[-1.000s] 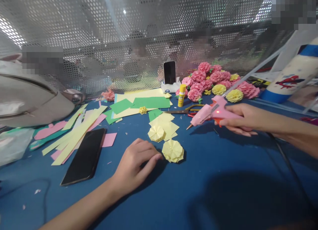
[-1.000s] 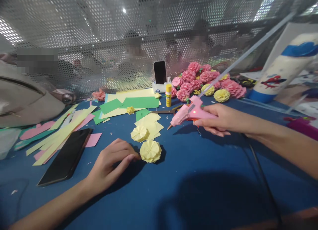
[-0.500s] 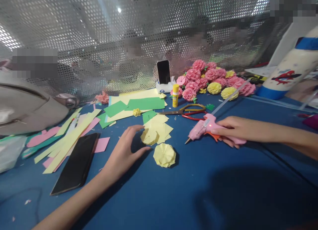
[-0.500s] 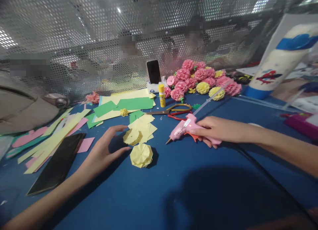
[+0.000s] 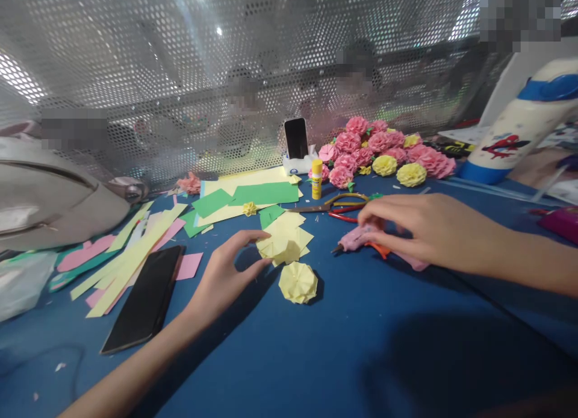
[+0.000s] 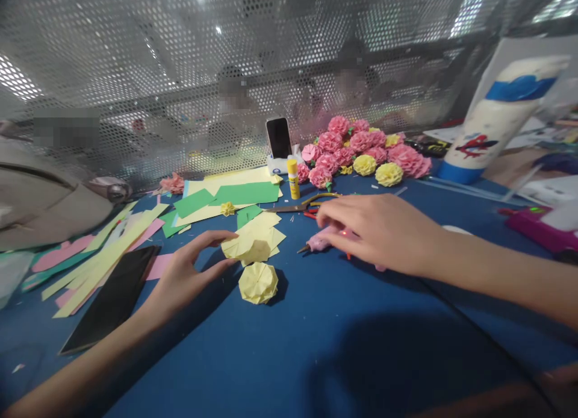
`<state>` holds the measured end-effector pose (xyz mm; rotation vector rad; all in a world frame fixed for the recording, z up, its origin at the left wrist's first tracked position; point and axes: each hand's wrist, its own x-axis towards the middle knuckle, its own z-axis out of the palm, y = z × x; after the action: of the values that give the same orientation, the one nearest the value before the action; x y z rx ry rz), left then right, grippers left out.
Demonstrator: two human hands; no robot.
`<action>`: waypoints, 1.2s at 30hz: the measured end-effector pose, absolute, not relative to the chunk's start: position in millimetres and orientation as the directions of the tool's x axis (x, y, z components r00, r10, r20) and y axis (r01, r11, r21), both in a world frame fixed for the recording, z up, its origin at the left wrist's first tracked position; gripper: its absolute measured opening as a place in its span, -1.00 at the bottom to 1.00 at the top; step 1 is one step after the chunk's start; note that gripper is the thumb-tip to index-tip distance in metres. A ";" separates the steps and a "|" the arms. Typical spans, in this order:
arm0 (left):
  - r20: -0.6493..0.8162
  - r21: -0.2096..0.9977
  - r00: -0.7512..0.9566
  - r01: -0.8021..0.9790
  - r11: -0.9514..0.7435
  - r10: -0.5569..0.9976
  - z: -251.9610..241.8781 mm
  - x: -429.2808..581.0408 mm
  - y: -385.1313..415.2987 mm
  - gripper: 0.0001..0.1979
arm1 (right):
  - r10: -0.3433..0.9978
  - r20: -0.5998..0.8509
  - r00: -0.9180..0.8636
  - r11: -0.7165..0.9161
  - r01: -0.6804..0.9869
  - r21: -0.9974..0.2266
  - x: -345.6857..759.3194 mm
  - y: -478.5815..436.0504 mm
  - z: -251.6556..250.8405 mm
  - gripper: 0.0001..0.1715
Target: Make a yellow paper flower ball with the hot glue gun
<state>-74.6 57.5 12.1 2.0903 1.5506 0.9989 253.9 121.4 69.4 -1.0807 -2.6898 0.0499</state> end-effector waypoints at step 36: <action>0.407 0.729 0.166 0.533 -0.429 0.898 50.6 -50.4 33.0 -0.83 | 0.454 0.502 -0.736 0.814 0.113 -0.570 179.6 112.2 75.5 -0.80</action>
<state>-50.4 33.0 50.6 2.0293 1.3541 1.1707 179.6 112.2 75.5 -0.4150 -2.3434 0.6826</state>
